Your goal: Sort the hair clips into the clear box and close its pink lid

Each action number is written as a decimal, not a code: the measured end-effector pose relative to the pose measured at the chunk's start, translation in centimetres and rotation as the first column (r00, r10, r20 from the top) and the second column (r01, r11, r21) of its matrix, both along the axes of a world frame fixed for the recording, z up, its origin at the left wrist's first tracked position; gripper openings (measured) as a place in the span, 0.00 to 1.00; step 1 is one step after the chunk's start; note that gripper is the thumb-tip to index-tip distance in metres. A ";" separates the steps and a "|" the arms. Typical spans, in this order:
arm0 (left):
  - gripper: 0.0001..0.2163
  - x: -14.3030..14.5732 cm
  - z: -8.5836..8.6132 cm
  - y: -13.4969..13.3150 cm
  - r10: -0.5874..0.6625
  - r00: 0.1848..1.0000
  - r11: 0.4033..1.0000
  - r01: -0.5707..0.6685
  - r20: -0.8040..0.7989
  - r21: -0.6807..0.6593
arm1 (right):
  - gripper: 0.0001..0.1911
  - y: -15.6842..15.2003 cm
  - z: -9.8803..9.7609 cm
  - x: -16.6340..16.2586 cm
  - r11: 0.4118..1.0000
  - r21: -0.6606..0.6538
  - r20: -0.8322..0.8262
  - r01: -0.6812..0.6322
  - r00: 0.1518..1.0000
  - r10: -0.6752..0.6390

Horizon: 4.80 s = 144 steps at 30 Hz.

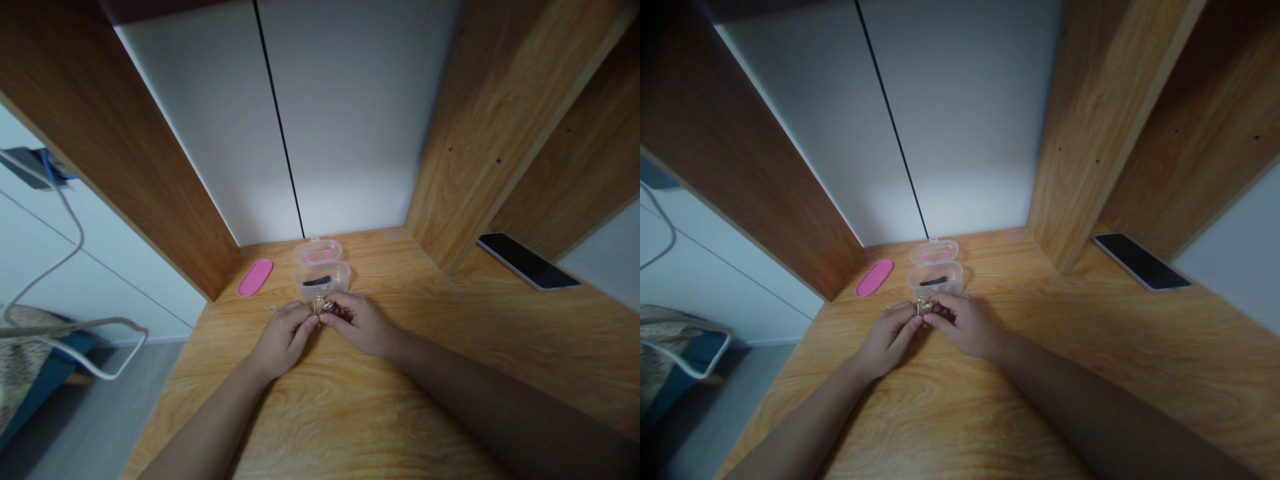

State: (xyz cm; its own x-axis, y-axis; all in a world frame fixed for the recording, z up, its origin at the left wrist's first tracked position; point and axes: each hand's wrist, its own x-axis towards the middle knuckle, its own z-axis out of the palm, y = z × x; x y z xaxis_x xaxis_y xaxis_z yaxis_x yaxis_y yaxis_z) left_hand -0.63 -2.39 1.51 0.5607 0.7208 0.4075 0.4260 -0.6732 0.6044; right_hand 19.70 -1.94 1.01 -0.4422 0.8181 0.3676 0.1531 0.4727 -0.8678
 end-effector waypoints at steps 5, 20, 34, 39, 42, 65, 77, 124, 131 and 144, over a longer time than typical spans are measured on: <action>0.12 -0.1 -0.2 0.0 0.028 0.999 0.999 -0.029 0.024 0.030 | 0.04 -0.1 0.3 0.2 0.998 0.049 0.033 0.031 0.999 -0.033; 0.06 0.2 -0.3 0.0 0.123 0.974 0.991 -0.131 0.189 0.026 | 0.07 0.0 0.1 0.3 0.995 0.083 0.037 0.062 0.997 -0.065; 0.07 -0.1 -0.4 0.2 0.198 0.971 0.972 -0.212 0.137 0.098 | 0.11 -0.3 0.5 0.1 0.940 0.266 -0.062 0.212 0.977 -0.203; 0.07 0.0 -0.3 0.3 0.264 0.962 0.954 -0.271 0.071 0.128 | 0.10 -0.2 0.4 0.4 0.898 0.345 -0.113 0.274 0.962 -0.250; 0.07 0.0 -0.2 0.4 0.270 0.962 0.951 -0.274 0.044 0.143 | 0.10 -0.1 0.2 0.5 0.887 0.366 -0.120 0.281 0.960 -0.255; 0.11 -0.2 -0.7 0.3 0.317 0.947 0.945 -0.320 0.044 0.068 | 0.09 1.8 0.4 1.4 0.717 0.218 -0.235 0.662 0.748 -0.620; 0.10 -0.1 -0.9 0.3 0.321 0.944 0.944 -0.325 0.073 0.060 | 0.10 3.1 -0.9 1.7 0.743 0.202 -0.164 0.638 0.770 -0.617; 0.10 -1.7 2.1 0.3 0.596 0.525 0.787 -0.531 -0.608 0.313 | 0.13 2.4 -0.7 1.3 0.733 0.242 -0.144 0.636 0.771 -0.621; 0.16 -1.7 1.7 0.0 0.606 0.500 0.764 -0.582 -0.618 0.278 | 0.10 2.3 -0.4 1.3 0.723 0.241 -0.152 0.648 0.761 -0.631; 0.09 -1.5 1.2 0.4 0.553 0.586 0.809 -0.547 -0.592 0.215 | 0.09 2.4 -0.6 1.3 0.726 0.238 -0.142 0.645 0.763 -0.631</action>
